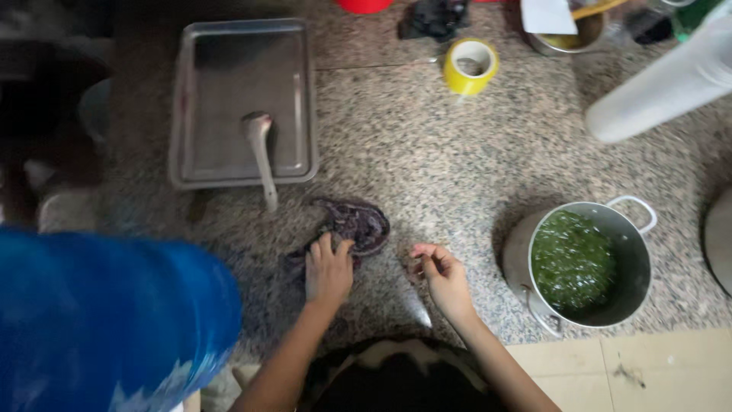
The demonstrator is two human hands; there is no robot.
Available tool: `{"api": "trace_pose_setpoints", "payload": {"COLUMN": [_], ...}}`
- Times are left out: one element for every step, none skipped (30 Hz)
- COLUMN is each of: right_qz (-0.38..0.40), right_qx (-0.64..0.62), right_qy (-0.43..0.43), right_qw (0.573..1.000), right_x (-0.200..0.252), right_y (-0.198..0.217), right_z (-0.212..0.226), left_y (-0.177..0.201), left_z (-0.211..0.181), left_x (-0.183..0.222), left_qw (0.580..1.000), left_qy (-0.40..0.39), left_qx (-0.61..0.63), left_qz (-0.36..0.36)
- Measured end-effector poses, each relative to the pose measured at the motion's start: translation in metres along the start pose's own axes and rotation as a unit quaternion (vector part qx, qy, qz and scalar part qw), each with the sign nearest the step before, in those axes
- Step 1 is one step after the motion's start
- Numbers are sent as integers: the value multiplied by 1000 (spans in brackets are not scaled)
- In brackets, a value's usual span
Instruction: The person scrapes a green jelly substance from a metal tray into a small pot using a ladle, then fills a plastic container with water from a large blue jug and pours it into a large pot containing a green liquid.
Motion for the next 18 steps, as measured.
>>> {"api": "trace_pose_setpoints", "payload": {"right_qz": [5, 11, 15, 18, 19, 21, 20, 19, 14, 8, 2, -4, -12, -20, -29, -39, -49, -61], "right_qx": [-17, -34, -33, -31, -27, -23, -18, -13, -19, -24, -31, -23, -17, -10, -6, -3, 1, 5], "right_qy": [4, 7, 4, 0, -4, 4, 11, 19, 18, 16, 14, 7, 0, -8, -17, -27, -35, -18], "right_qw": [1000, 999, 999, 999, 999, 999, 1000, 1000, 1000, 1000, 999, 1000, 1000, 1000, 999, 999, 998, 998], "right_x": [0, 1, 4, 7, 10, 13, 15, 16, 18, 19, 22, 25, 28, 30, 34, 36, 38, 40], "right_y": [-4, -8, -11, -13, -12, -12, -11, -10, -10, -9, -9, -8, -7, -6, -4, -3, 0, 2], "right_z": [2, 4, 6, 8, 11, 14, 17, 20, 23, 25, 26, 27, 28, 28, 28, 27, 27, 26], "left_y": [4, 8, 11, 14, 15, 17, 19, 22, 24, 26, 28, 29, 31, 33, 36, 39, 42, 46], "left_z": [9, 17, 25, 34, 41, 50, 59, 70, 80, 90, 100, 106, 110, 112, 111, 108, 102, 95], "left_x": [-2, -6, -10, -17, -27, -35, -42, -50, -58, -66, -73, -79, -82, -85, -87, -86, -85, -82], "left_qw": [1000, 1000, 1000, 999, 998, 996, 996, 995, 994, 993, 991, 990, 986, 981, 975, 973, 971, 969], "left_qy": [4, 8, 8, 18, 24, 31, 32, 34, 36, 51, 65, 80, 87, 94, 101, 111, 121, 130], "left_qx": [0, 0, 1, -22, -43, -63, -49, -35, -21, -10, 0, 11, 5, 0, -5, -4, -2, 1], "left_qz": [-3, -6, -6, -24, -41, -58, -72, -85, -98, -106, -113, -119, -145, -171, -197, -201, -205, -210]}}
Point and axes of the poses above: each hand's wrist, its own x-axis away from the middle knuckle, its own y-axis out of the back of the hand, z = x × y, the point moved 3 cm from there along -x, towards the middle knuckle, and after that the axes turned 12 degrees about y, right-handed, at the moved point
